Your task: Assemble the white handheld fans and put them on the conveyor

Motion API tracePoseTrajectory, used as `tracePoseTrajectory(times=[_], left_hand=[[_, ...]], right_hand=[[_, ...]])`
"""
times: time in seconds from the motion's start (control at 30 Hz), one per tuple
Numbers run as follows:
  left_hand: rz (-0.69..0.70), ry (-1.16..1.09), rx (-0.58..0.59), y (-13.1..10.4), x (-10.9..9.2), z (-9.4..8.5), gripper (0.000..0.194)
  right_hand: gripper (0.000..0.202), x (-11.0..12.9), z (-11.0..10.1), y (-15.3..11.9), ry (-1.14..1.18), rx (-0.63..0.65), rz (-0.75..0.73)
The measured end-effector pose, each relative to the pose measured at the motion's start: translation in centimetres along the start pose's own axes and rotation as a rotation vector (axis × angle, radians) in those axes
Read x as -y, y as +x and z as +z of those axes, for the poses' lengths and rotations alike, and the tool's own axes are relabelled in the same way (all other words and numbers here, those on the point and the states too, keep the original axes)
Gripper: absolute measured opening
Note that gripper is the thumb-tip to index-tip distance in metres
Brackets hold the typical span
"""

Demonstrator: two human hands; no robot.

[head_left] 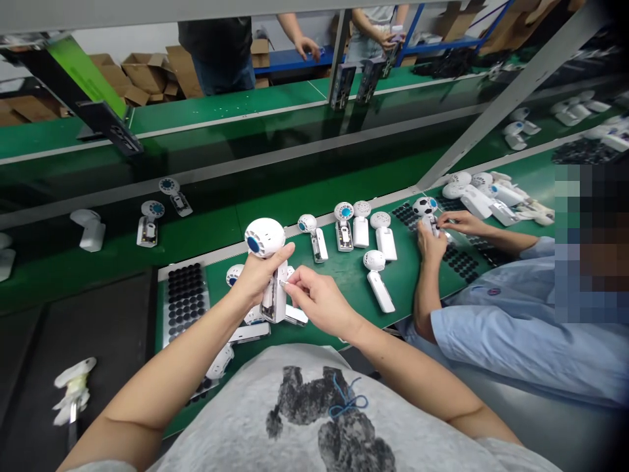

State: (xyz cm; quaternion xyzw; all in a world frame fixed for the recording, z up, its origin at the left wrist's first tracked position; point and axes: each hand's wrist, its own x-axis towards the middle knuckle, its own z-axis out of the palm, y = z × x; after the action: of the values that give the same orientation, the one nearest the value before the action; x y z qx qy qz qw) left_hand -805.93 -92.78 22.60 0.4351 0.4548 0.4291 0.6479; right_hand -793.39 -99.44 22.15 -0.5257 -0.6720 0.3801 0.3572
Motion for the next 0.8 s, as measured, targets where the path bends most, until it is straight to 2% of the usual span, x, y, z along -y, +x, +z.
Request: tracePoseTrajectory(times=[0.13,0.3,0.6,0.7,0.8], left_hand=[[-0.029,0.064,0.083,-0.1,0.1,-0.2,0.036],[-0.16,0.071,0.209,-0.4,0.2,-0.5,0.046],[-0.241,0.11,0.207,0.5,0.6,-0.2,0.059],[-0.28,0.151,0.253,1.2,0.8,-0.5,0.059],[-0.189,0.294,0.245,2.3,1.2,-0.6,0.055]], right_hand=[[0.011,-0.3,-0.1,0.1,-0.026,0.023,0.034],[0.013,-0.9,-0.2,0.5,-0.078,0.089,0.09],[0.012,-3.2,0.5,1.3,0.077,0.145,0.201],[0.012,-4.0,0.6,1.7,0.125,0.177,0.217],[0.012,-4.4,0.8,2.6,0.176,0.194,0.236]])
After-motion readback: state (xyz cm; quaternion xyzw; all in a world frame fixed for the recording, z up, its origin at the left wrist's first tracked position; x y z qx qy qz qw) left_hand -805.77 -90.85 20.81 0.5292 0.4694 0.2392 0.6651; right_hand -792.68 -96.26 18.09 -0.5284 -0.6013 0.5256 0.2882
